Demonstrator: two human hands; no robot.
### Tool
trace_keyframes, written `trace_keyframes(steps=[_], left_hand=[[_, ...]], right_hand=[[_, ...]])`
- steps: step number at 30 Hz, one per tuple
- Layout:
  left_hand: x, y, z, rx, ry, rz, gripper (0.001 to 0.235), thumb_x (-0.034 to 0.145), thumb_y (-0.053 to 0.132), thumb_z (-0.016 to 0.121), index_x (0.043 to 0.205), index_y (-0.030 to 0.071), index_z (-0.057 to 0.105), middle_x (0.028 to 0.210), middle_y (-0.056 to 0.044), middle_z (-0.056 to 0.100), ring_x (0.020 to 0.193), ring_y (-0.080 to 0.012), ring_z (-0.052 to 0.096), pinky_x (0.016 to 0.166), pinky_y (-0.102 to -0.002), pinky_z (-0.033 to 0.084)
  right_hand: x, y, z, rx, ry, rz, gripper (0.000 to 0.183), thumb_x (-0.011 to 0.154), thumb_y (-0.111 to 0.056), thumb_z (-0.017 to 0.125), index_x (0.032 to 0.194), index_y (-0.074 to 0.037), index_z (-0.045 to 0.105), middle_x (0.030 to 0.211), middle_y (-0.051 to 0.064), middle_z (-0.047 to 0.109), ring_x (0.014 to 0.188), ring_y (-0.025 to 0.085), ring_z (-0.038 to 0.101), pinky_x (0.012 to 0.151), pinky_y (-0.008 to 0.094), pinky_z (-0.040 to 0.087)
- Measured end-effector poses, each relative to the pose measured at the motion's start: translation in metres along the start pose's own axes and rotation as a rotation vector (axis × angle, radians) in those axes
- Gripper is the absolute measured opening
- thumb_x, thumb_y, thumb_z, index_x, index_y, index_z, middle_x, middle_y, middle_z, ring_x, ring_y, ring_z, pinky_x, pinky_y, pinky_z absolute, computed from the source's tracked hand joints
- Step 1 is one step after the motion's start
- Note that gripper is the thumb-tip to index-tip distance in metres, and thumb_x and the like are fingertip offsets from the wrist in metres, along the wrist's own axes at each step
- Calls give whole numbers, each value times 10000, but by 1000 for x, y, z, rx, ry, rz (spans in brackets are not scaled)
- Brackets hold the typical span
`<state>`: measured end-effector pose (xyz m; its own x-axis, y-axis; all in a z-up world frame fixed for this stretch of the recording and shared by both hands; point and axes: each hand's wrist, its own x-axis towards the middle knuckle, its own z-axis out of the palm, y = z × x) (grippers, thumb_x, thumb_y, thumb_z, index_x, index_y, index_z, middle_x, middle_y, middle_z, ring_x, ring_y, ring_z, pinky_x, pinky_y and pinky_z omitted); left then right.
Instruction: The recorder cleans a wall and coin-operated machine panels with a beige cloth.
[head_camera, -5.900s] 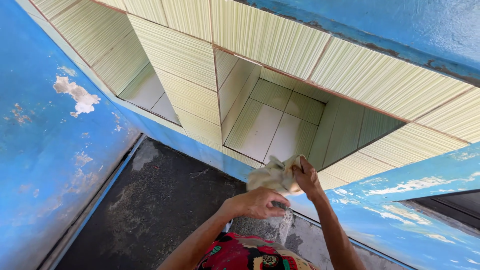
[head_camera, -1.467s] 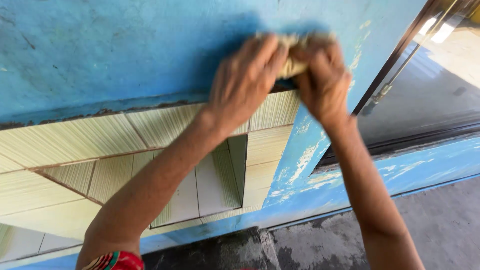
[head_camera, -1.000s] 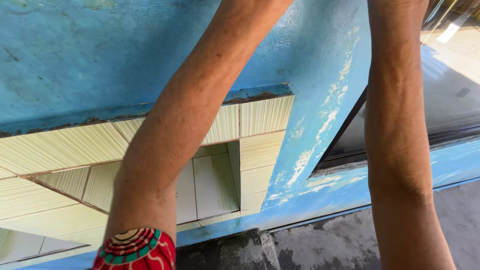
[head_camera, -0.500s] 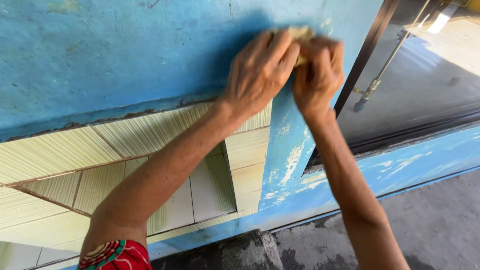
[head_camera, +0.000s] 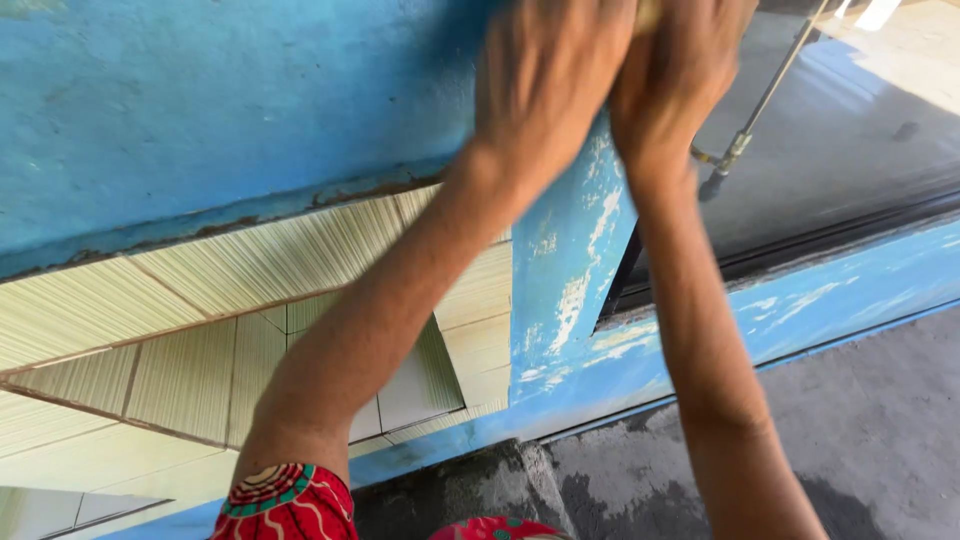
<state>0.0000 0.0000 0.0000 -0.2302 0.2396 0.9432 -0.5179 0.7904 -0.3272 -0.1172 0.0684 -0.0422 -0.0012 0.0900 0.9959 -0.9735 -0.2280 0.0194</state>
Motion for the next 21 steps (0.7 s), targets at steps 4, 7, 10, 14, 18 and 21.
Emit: trace_keyframes(steps=[4,7,10,14,18,21], left_hand=[[-82,69,-25,28,-292,-58,181,912,84,705,1040,-9,617,964,-104,574,800,-189,653,632,-269,586],[-153,106,-32,29,-469,-24,162,892,104,702,976,21,592,907,-89,537,767,-178,634,609,-268,589],[-209,120,-19,-32,-501,15,169,891,110,714,950,33,576,895,-65,518,732,-150,606,589,-247,585],[-197,110,0,-108,-526,31,168,927,89,730,1005,2,610,893,-52,526,706,-114,589,519,-218,568],[-103,83,13,-127,-274,43,251,916,103,717,1115,-16,619,1017,-96,577,800,-175,637,636,-267,598],[-28,60,30,-100,-110,80,289,906,79,702,1171,5,615,1084,-99,601,854,-237,671,692,-318,597]], right_hand=[[-111,-8,-29,24,-83,186,184,1045,-175,705,1162,-47,643,1085,143,602,976,321,598,802,419,515],[-204,-15,-52,36,-165,297,214,957,-122,737,1106,-48,604,1060,150,566,994,319,585,843,418,505],[-233,-21,-62,34,-221,342,255,907,-84,747,1106,-42,593,1084,157,582,1036,334,593,897,417,518],[-213,2,-56,62,-169,246,199,924,-60,753,1073,-55,620,1054,140,625,984,308,622,843,404,536],[-118,32,-41,36,-116,149,186,951,-102,742,1039,-54,585,1024,129,604,986,303,607,815,403,534],[-46,62,-30,-18,-81,104,160,1020,-141,731,1061,-47,608,971,138,572,929,319,545,757,430,481]])
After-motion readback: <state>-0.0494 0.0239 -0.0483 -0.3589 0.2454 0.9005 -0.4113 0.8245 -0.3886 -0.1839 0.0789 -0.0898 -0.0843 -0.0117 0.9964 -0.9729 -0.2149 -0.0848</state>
